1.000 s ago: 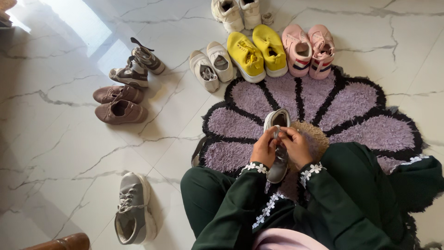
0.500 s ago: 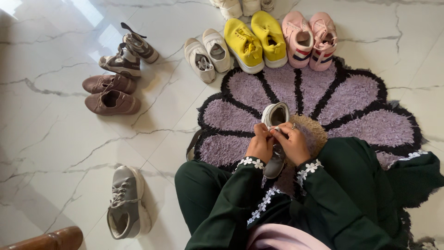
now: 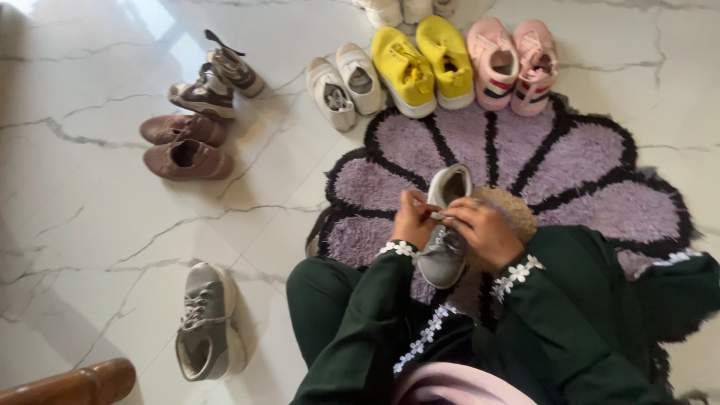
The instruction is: The person sits on a rug and re-laces a pair of grey sneakers by threading the laces through the eyelets and tying them. They then pick up a pair of pink sneakers and begin threading the laces through the eyelets.
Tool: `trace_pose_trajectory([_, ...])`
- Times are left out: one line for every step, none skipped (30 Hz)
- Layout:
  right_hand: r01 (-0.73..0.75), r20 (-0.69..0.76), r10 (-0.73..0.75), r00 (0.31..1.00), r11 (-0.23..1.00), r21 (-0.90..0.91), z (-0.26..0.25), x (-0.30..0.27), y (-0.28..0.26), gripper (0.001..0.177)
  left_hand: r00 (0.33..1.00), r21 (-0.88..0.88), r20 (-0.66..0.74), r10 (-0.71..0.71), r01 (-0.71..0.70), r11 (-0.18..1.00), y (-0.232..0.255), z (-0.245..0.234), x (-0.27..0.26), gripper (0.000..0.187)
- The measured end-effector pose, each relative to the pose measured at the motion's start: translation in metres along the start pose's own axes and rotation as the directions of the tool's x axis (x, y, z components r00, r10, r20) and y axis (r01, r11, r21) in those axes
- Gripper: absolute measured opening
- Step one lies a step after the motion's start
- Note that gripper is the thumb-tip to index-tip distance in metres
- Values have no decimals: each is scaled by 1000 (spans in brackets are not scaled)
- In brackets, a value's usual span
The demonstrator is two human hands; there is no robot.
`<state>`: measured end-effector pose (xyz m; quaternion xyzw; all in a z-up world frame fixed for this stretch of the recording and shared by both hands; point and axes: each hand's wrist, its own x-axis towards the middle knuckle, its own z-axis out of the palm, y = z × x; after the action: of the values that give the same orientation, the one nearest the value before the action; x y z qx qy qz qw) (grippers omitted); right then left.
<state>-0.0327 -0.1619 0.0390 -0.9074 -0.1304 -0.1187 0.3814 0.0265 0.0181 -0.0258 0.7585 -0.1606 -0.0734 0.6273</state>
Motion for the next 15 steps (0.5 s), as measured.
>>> trace_pose_trajectory([3,42,-3,999,1000,5,-3,0,-2,19,1000,4,-8,4,-4,1000,-2,-1,0,49])
trace_pose_trajectory([7,83,-8,997,1000,13,-6,2,-4,20,1000,5,7,-10,10,1000,-3,-2,-1,48])
trace_pose_trajectory([11,124,-13,992,1000,21,-9,3,-6,21,999,6,22,-23,23,1000,-3,-2,-2,47])
trace_pose_trajectory([15,173,-12,985,1000,-12,-11,5,-7,21,999,10,36,-37,37,999,-3,-2,-4,45])
trace_pose_trajectory([20,223,-10,975,999,-44,-15,6,-7,22,999,-6,45,-22,23,1000,-1,-1,-6,43])
trace_pose_trajectory([29,271,-8,963,997,-72,-16,7,-9,22,999,-18,52,-7,8,1000,1,-1,-7,40])
trace_pose_trajectory([35,287,-10,958,996,-84,-19,5,-12,22,998,-31,59,9,-7,999,3,-1,-9,38])
trace_pose_trajectory([47,302,-16,953,994,-96,-22,5,-13,21,997,-25,74,13,-11,1000,7,-2,-8,37])
trace_pose_trajectory([59,318,-21,948,992,-109,-23,5,-15,20,996,-20,90,16,-14,1000,11,-2,-7,36])
trace_pose_trajectory([50,333,6,943,986,-160,-24,4,-16,20,994,-17,104,18,-17,1000,15,-1,-8,35])
trace_pose_trajectory([42,347,35,937,977,-211,-22,3,-18,19,995,-3,100,13,-13,1000,19,-1,-7,34])
trace_pose_trajectory([35,360,65,930,964,-265,-21,1,-18,18,995,8,97,8,-9,1000,23,-1,-7,32])
trace_pose_trajectory([81,342,29,939,950,-303,-19,0,-18,18,996,19,93,4,-5,1000,27,-1,-6,31])
trace_pose_trajectory([127,328,-8,944,931,-341,-16,-2,-17,18,998,38,64,5,-8,999,31,-1,-6,29])
trace_pose_trajectory([171,316,-46,947,909,-380,-14,-5,-16,19,999,57,35,7,-9,998,35,0,-5,27])
